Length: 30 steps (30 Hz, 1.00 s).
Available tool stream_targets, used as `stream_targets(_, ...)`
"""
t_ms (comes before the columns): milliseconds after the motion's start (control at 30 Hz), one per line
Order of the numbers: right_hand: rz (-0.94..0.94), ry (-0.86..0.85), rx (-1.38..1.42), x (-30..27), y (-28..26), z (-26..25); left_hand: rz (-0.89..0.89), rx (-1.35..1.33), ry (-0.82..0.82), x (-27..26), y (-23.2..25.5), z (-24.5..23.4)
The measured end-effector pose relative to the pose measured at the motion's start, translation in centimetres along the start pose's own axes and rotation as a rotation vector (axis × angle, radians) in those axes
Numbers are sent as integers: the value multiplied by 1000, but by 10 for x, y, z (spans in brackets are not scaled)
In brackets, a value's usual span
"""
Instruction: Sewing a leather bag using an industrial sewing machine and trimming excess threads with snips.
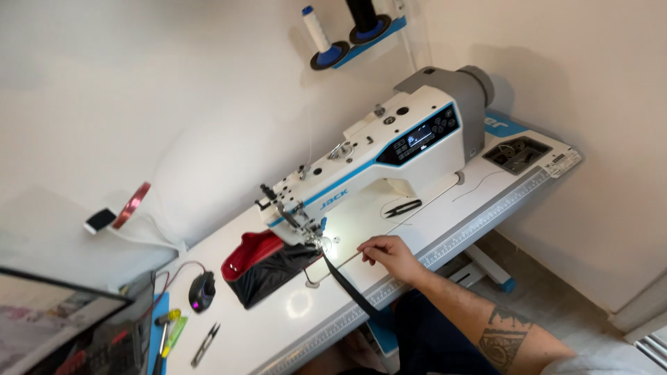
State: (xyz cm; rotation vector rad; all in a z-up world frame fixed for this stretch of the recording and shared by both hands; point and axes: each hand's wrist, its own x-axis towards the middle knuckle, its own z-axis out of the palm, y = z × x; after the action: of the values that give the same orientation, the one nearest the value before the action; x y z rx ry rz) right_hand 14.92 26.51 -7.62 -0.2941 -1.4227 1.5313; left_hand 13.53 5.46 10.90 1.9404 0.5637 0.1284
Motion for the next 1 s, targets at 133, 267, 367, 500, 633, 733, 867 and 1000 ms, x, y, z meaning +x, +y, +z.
stream_targets(133,99,1,-203,3,6,-2,-24,-238,197,-21,-24,39)
stream_targets(267,109,-71,-125,-1,-2,3,55,94,530,-52,-86,47)
stream_targets(367,73,-79,-274,-5,6,4,-83,501,904,-102,-120,33)
stream_targets(500,21,-57,-288,4,-9,15,-390,939,1135,-178,-174,-32)
stream_targets(633,76,-158,-396,7,-13,21,-368,1220,1210,-221,-241,-86)
stream_targets(733,17,-280,-667,15,-16,30,-339,1292,1159,-213,-285,-122)
stream_targets(867,90,-385,-814,34,-30,51,-324,1229,1121,-200,-299,-149)
stream_targets(1000,-176,-457,-985,59,-5,54,-233,1139,1171,-187,-316,-160)
